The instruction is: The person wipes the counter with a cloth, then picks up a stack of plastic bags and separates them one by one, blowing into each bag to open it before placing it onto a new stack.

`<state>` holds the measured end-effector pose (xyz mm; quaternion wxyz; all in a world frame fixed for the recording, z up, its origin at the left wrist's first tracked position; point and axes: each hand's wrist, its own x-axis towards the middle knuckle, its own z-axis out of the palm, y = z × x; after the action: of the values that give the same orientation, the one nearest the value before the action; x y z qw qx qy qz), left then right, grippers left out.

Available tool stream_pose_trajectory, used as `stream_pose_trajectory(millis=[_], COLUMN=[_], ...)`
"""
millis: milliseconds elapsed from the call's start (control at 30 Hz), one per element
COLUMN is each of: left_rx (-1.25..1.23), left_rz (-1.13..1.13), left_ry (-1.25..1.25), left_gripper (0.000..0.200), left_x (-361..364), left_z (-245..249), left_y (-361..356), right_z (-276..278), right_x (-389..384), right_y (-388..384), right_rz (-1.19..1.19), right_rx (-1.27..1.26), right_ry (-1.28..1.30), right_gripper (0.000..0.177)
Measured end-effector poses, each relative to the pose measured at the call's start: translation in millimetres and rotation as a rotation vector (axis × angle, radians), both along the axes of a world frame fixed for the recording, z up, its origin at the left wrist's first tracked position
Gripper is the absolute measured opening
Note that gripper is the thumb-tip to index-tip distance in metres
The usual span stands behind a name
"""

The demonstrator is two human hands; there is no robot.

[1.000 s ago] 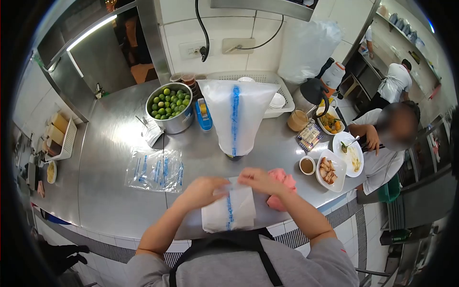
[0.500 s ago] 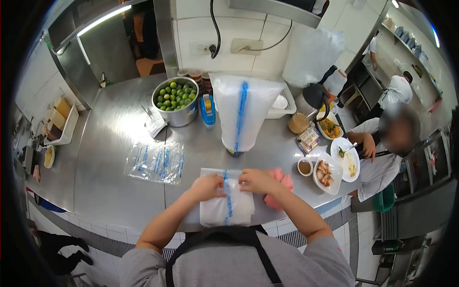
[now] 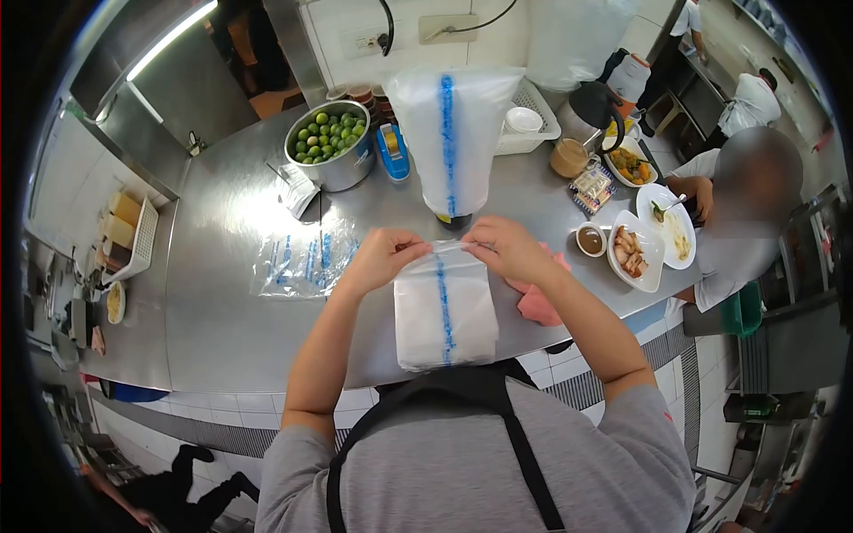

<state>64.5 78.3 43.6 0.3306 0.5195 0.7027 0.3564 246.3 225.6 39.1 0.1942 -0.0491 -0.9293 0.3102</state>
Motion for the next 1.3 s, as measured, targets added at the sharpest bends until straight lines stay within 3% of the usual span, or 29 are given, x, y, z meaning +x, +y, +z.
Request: stream_pose_trajectory(millis=[67, 167, 233, 367, 400, 433, 567, 600, 667, 700, 767, 800, 867, 933, 967, 1033, 1067, 1133, 1167, 1233, 1300], left_rx=[0.196, 0.170, 0.182, 0.248, 0.255, 0.277, 0.205, 0.215, 0.415, 0.427, 0.893, 0.915, 0.592, 0.541, 0.511, 0.431, 0.421, 0.595, 0.599, 0.765, 0.714], left_rz=[0.003, 0.054, 0.112, 0.182, 0.179, 0.203, 0.205, 0.208, -0.051, -0.048, -0.069, -0.069, 0.026, 0.088, 0.098, 0.009, 0.010, -0.141, -0.140, -0.450, -0.467], left_ry=[-0.043, -0.150, -0.150, -0.105, -0.106, -0.084, 0.074, 0.073, 0.327, 0.329, 0.035, 0.044, -0.526, -0.472, -0.552, -0.580, -0.584, -0.812, -0.811, -0.968, -0.935], left_gripper=[0.017, 0.016, 0.014, 0.012, 0.012, 0.011, 0.015, 0.015, 0.016, 0.016, 0.015, 0.015, 0.015, 0.014, 0.014, 0.014, 0.014, 0.017, 0.017, 0.019, 0.019], left_x=[-2, -11, -12, -2, 2, 5, -1, -6, -17, -18, -21, -19, -8, -6, -6, -6, -5, -1, -2, -4, -23], left_z=[0, 8, 6, 12, 15, 18, 47, 51, 56, 55, 56, 58, 61, 65, 61, 57, 54, 55, 60, 70, 78], left_y=[0, -4, 1, 8, 10, 12, 7, 5, 5, 10, 22, 24, 19, 22, 26, 32, 33, 38, 40, 41, 46], right_z=[1, 3, 19, 37, 40, 43, 30, 38, 55, 64, 74, 76, 82, 81, 80, 74, 70, 62, 60, 59, 73], right_x=[0, 3, 9, 5, 1, -2, -12, -13, -13, -13, -15, -15, -15, -16, -18, -23, -22, -18, -19, -19, -16], right_y=[3, 4, 4, -13, -14, -13, 8, 10, 10, 8, 5, 1, 2, 7, 5, -3, -2, 3, 9, 19, 29], right_rz=[-0.022, -0.123, 0.039, 0.078, -0.072, -0.222, -0.138, -0.127, -0.115, -0.134, -0.147, -0.193, -0.235, 0.045, 0.053, 0.337, 0.331, 0.539, 0.541, 0.183, 0.215], right_rx=[-0.050, -0.205, -0.242, -0.211, -0.218, -0.224, -0.008, -0.059, -0.101, -0.238, -0.352, -0.428, -0.480, -0.096, -0.084, -0.499, -0.508, -1.213, -1.211, -1.085, -1.148], right_ry=[-0.010, 0.110, -0.057, 0.075, 0.005, -0.063, 0.119, 0.135, 0.149, 0.120, 0.098, 0.011, -0.061, 0.423, 0.428, 0.576, 0.575, 0.513, 0.511, 0.448, 0.424], right_gripper=[0.009, 0.009, 0.015, 0.018, 0.017, 0.017, 0.015, 0.015, 0.015, 0.013, 0.012, 0.011, 0.010, 0.006, 0.006, 0.003, 0.003, 0.010, 0.010, 0.011, 0.010])
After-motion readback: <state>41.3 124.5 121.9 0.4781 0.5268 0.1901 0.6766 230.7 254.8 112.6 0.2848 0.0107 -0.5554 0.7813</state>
